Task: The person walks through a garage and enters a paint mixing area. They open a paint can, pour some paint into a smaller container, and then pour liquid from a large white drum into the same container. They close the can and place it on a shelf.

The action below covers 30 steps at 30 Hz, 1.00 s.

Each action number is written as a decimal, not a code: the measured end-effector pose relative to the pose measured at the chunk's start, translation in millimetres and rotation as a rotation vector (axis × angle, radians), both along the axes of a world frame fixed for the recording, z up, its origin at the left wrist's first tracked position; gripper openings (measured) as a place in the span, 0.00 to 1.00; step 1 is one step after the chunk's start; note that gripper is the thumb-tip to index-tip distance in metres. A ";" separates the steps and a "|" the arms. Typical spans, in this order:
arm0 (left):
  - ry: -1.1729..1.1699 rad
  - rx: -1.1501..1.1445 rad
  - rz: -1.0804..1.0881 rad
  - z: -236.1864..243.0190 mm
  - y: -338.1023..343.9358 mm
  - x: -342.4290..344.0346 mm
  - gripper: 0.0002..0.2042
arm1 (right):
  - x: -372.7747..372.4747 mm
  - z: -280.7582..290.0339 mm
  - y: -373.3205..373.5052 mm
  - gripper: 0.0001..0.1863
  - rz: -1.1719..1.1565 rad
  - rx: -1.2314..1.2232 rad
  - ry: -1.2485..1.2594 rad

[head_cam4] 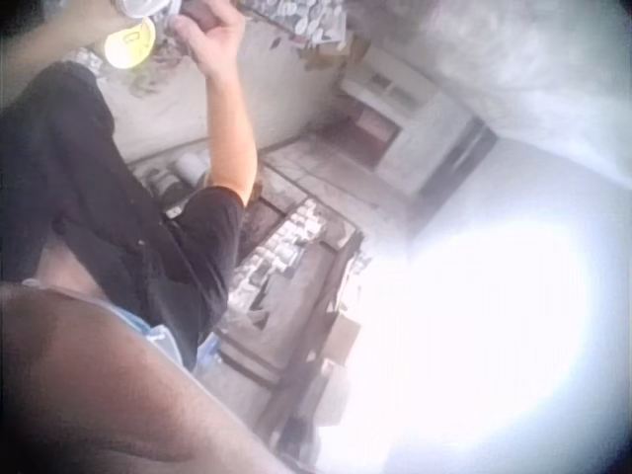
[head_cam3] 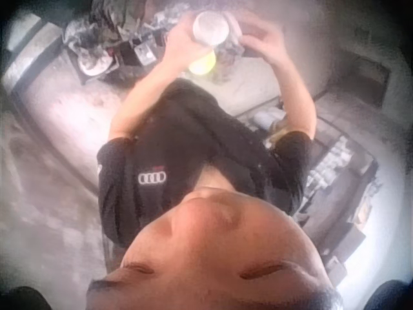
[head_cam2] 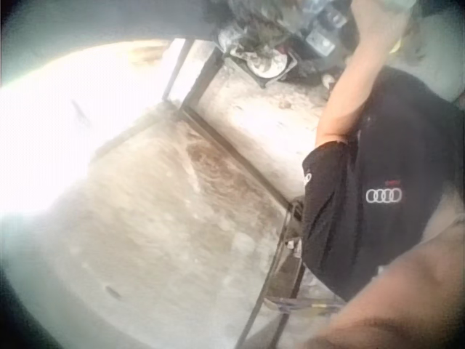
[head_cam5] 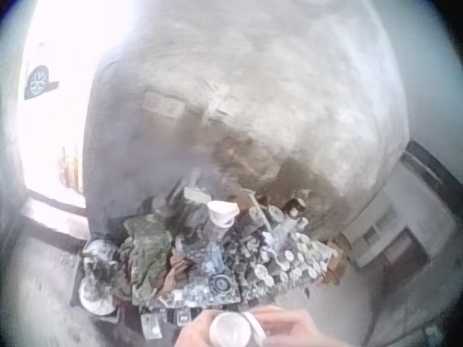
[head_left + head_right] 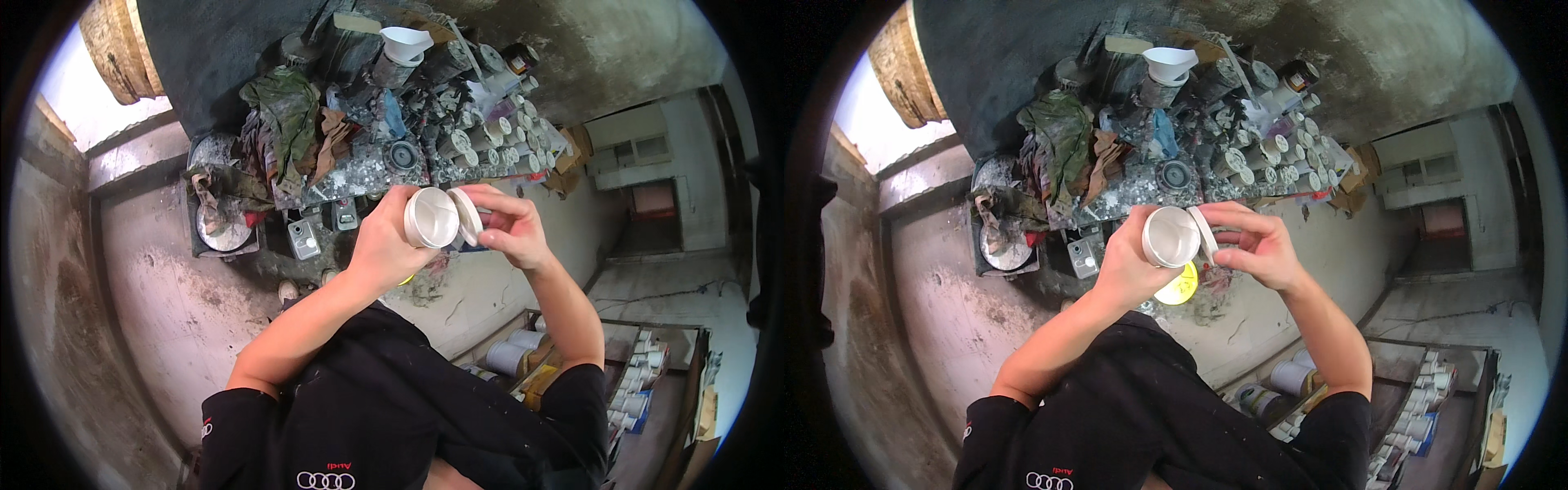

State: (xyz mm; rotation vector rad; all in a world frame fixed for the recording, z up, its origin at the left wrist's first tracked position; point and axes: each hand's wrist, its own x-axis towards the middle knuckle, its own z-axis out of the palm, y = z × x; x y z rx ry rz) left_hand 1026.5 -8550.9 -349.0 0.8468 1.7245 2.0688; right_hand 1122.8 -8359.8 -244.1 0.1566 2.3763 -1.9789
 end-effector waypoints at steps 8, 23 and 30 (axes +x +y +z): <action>0.036 -0.014 -0.042 1.4 4.4 7.6 0.32 | 10.1 -12.3 8.4 0.28 -0.145 -0.133 -0.062; 0.252 -0.015 -0.013 -10.2 20.0 24.3 0.36 | 0.0 -18.1 6.8 0.18 -0.447 0.074 -0.224; 0.245 -0.061 0.023 -11.2 24.6 22.8 0.35 | 6.4 -19.0 9.8 0.18 -0.485 -0.075 -0.173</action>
